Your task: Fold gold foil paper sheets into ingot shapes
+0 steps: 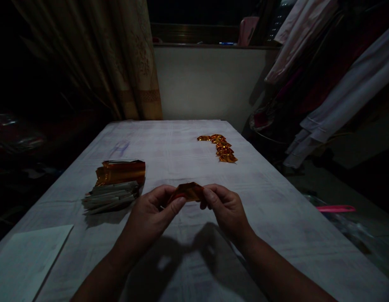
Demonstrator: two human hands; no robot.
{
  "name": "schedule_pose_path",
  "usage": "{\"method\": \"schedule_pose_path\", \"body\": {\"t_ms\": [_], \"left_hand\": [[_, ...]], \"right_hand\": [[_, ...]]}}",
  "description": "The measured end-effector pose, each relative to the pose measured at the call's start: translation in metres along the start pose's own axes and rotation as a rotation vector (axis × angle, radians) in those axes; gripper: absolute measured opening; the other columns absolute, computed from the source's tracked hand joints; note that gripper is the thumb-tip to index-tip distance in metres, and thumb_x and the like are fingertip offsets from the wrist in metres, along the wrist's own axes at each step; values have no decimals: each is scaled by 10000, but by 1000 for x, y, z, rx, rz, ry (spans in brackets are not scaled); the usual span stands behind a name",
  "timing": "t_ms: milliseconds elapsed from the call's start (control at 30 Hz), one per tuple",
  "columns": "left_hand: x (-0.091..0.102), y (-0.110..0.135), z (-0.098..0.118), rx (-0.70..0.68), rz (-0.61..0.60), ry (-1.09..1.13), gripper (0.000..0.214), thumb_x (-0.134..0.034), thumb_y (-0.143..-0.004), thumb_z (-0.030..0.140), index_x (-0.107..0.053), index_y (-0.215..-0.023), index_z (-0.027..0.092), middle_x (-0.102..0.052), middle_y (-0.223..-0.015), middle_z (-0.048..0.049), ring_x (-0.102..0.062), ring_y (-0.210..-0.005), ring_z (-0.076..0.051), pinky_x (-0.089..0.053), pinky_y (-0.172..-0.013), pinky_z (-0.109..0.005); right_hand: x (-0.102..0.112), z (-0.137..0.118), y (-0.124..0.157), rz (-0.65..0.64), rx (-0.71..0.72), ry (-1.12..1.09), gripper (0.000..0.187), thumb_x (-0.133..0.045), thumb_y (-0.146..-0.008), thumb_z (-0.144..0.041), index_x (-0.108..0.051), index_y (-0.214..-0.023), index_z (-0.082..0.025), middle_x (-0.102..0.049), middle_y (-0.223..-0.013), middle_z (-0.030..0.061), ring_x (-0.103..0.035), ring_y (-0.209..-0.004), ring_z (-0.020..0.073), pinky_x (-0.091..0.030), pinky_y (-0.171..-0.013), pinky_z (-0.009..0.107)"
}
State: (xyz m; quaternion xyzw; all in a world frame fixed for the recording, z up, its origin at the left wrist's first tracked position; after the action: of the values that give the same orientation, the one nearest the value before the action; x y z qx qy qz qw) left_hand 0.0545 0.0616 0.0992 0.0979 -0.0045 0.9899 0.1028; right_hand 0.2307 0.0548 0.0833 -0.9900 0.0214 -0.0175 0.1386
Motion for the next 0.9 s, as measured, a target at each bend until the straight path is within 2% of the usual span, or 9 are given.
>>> {"method": "schedule_pose_path", "body": {"t_ms": [200,633,900], "left_hand": [[4,0,-5,64,61,6,284,-760,-708,474,-750,-770,196,-705,-675,-21,-590,-578,-142,-470,-539,-242],[4,-1,-9,146,29,21,317,-768,-665,478,-767,-817,201,-741,-711,-38,-641,-589,-170,-506,-547,-276],[1,-1,-11,146,-13,26,300,-760,-688,448,-754,-849,194,-742,-745,-38,-643,-609,-165,-509,-578,-280]], "right_hand": [[-1,-3,0,-7,19,-11,299,-645,-876,-452,-714,-725,-203,-641,-570,-1,-570,-520,130,-502,-520,251],[1,6,0,7,-16,-11,287,-702,-828,-456,-729,-704,-199,-666,-580,10,-593,-530,133,-507,-523,252],[-1,3,-4,-83,-37,-40,249,-702,-817,-413,-768,-732,-189,-711,-630,32,-592,-522,118,-495,-492,228]]}}
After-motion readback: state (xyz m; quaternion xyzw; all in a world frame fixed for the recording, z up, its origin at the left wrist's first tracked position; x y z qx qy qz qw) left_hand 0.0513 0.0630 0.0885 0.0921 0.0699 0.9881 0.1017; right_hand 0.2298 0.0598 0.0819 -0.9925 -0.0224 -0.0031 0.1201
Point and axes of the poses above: each hand's wrist, its own y-axis away from the middle knuckle, its own x-axis out of the back of the hand, z = x × y, the point moved 7 cm from there along -y, towards the middle knuckle
